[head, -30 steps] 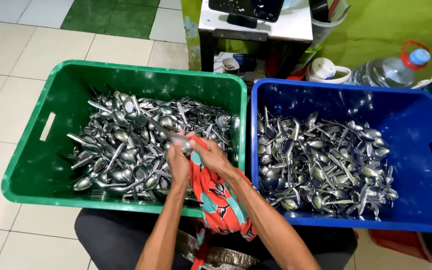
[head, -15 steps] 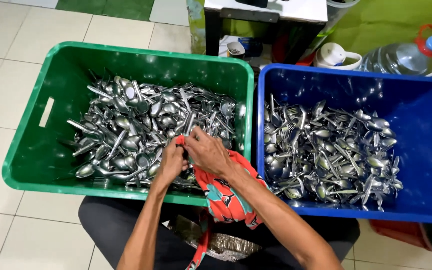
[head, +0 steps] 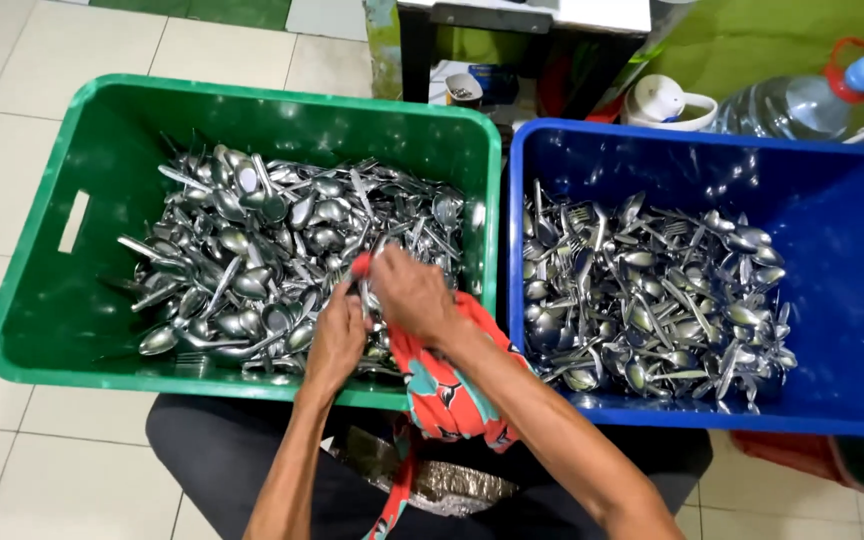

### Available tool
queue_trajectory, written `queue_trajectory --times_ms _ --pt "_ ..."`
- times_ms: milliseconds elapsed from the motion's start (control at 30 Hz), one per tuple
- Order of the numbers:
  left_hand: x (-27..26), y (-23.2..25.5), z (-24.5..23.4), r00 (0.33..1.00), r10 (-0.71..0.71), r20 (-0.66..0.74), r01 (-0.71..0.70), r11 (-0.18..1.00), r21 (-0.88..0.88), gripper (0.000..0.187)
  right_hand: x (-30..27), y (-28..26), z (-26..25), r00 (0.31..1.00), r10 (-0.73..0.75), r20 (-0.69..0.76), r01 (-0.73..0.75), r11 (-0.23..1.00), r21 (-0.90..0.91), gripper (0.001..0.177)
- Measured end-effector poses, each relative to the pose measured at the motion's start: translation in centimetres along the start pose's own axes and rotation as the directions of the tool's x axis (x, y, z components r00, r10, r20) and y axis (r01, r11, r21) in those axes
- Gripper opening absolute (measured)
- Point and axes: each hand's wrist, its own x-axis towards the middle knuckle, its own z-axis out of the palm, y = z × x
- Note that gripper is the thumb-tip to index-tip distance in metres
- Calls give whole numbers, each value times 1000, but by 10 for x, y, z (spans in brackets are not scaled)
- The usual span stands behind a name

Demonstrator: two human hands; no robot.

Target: Wiping spoons with a cloth and placing them back into a container.

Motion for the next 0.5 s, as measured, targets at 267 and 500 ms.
queue_trajectory --times_ms 267,500 --pt "2 -23 0 979 69 -192 -1 942 335 36 12 -10 -35 951 244 -188 -219 965 146 7" --pt "-14 11 8 937 268 -224 -173 914 367 27 4 -34 -16 996 -49 -75 66 968 243 11"
